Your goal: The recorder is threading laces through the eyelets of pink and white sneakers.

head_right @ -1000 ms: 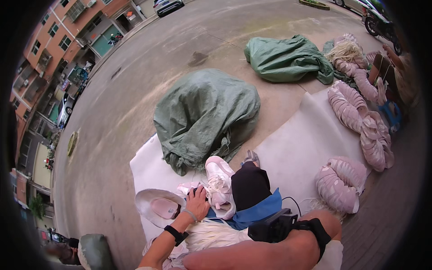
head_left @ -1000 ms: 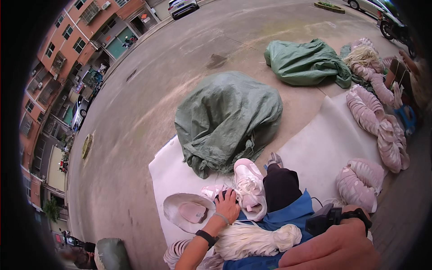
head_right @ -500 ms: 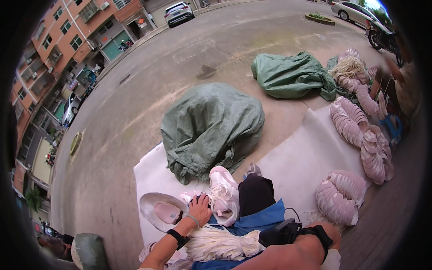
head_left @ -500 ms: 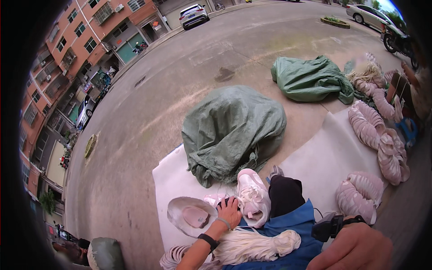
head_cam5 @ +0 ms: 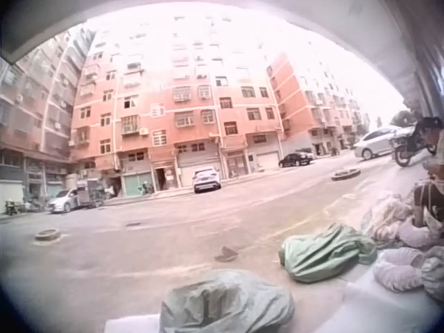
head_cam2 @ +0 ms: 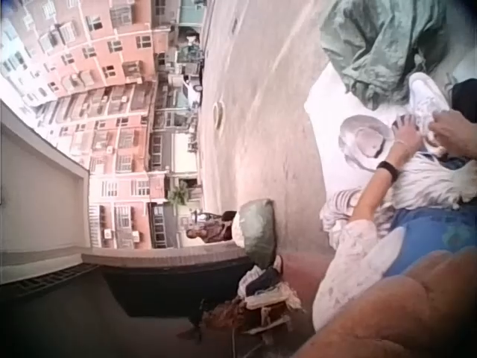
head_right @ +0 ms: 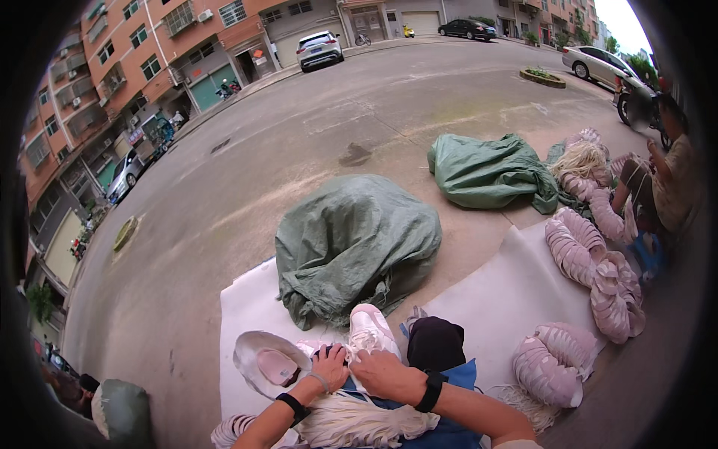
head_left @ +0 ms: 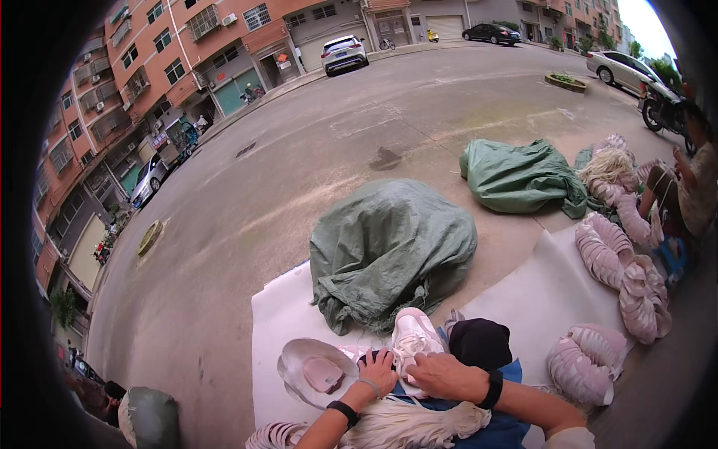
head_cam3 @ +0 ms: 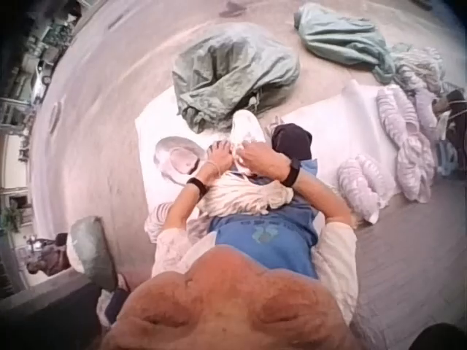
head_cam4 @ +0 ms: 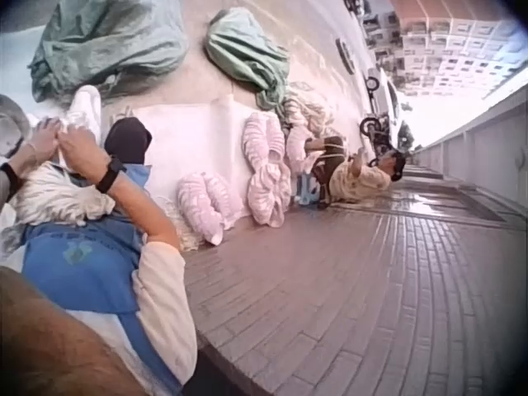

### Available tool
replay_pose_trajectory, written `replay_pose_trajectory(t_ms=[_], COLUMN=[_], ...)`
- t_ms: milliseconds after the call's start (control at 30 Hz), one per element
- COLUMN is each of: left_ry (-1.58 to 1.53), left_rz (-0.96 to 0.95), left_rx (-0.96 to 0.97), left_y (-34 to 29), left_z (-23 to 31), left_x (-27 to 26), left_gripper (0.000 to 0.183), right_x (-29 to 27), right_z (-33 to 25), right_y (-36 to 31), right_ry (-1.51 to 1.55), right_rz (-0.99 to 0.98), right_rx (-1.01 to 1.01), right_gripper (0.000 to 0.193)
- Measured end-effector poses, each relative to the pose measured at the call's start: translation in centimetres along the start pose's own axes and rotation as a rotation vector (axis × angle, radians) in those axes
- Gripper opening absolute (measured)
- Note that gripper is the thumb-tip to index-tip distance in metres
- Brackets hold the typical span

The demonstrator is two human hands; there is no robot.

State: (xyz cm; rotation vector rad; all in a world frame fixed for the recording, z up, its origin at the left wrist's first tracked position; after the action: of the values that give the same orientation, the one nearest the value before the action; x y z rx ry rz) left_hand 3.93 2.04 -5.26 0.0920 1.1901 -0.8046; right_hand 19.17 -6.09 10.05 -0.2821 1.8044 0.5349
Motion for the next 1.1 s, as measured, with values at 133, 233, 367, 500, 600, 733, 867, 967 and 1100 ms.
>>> replay_pose_trajectory(t_ms=[133,233,367,500,600,733,867,967,1100], left_ry=[-0.02,-0.048,-0.019,-0.018,-0.023,-0.16,-0.457,-0.539,-0.647], left_rz=[0.046,0.023,-0.023,0.066,0.116,0.234,0.399,0.622,0.987], left_rx=[0.048,0.0,-0.002,-0.008,0.077,0.189,0.222,0.222,0.116], left_y=[-0.1,-0.6,0.1,-0.2,-0.1,-0.1,-4.5,-8.6,-14.6], left_z=[0.1,-1.0,-2.3,-2.5,-1.4,-1.0,-1.5,-1.6,-5.5], left_x=[-0.7,-1.1,-0.7,0.0,-0.3,-1.7,-5.5,-9.7,-11.1], left_gripper=[0.059,0.061,0.063,0.059,0.056,0.055,0.046,0.033,0.021], right_x=[2.1,4.9,7.9,9.1,7.9,5.9,7.9,8.5,9.3], right_z=[4.9,7.1,5.7,4.3,4.3,5.4,6.5,7.2,6.9], right_y=[-2.4,-2.9,-2.0,-1.3,-1.6,-2.8,-2.0,-1.6,-1.0], right_ry=[-0.388,-0.362,-0.12,0.156,0.14,0.031,0.121,0.163,0.244], right_rz=[0.122,0.061,-0.153,-0.34,-0.282,-0.301,-0.355,-0.432,-0.457], right_rx=[0.213,0.247,0.311,0.37,0.405,0.537,0.497,0.574,0.616], right_gripper=[0.011,0.01,0.021,0.031,0.035,0.037,0.051,0.062,0.07])
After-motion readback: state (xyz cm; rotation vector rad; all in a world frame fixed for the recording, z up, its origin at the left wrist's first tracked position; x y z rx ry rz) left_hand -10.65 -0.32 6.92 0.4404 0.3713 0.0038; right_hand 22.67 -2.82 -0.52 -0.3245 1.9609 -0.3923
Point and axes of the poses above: each hand's wrist, its own y-axis towards the middle knuckle, its own x-axis out of the palm, z = x × y, the point moved 4 cm from there along y, towards the middle knuckle, and after that the axes turned 12 degrees about -y, right-handed, at the moved point
